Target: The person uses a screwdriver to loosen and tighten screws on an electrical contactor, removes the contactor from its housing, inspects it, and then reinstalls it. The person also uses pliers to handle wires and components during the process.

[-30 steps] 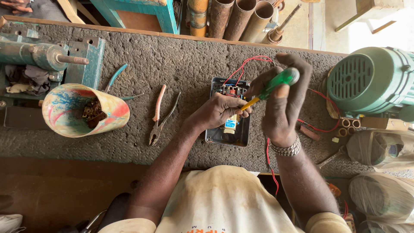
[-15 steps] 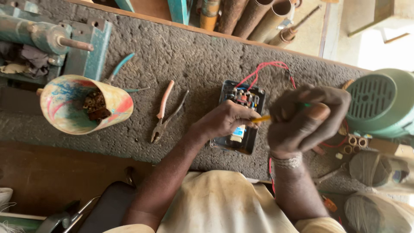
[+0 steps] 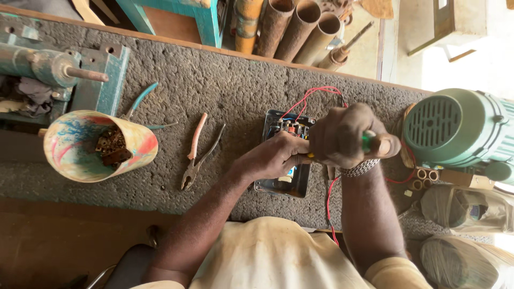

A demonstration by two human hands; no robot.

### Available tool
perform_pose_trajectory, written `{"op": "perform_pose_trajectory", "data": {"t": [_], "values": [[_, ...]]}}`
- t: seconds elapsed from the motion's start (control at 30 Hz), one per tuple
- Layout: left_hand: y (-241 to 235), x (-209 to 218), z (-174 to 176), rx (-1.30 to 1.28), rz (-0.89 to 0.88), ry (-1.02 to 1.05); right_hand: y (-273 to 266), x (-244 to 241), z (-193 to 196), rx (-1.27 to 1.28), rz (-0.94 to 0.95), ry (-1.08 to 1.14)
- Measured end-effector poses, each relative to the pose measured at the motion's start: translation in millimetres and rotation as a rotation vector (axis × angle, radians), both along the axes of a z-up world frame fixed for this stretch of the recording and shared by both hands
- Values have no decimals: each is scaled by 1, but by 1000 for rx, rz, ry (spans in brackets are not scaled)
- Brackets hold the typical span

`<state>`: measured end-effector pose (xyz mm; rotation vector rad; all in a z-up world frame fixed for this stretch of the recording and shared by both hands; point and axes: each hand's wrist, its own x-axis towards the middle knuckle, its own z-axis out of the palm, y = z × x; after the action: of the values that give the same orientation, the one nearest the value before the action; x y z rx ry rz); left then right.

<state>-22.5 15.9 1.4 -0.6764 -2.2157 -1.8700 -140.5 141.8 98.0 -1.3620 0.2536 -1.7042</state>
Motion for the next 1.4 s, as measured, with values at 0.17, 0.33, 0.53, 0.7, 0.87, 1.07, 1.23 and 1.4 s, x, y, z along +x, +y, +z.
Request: {"op": "perform_pose_trajectory", "data": {"t": [0.17,0.33,0.53,0.7,0.87,1.07,1.23,1.4], "values": [[10,-2,-3,35,154,-37,19,27,-14,210,-410,-114],[18,-1,-5,-32,286,0,47,44,-41,470,-860,83],[13,1,6,-33,402,-119,57,69,-66,629,-1310,451],[18,9,0,103,400,-101,59,64,-75,691,-1381,522],[32,-7,-13,212,368,-146,73,28,-74,572,-1189,527],[10,-14,-14,56,70,-33,66,29,-56,443,-1166,616],[2,-9,-9,-88,116,-133,54,66,-7,504,-1190,331],[6,-4,-5,88,-35,-108,30,87,27,328,-1602,308]]}}
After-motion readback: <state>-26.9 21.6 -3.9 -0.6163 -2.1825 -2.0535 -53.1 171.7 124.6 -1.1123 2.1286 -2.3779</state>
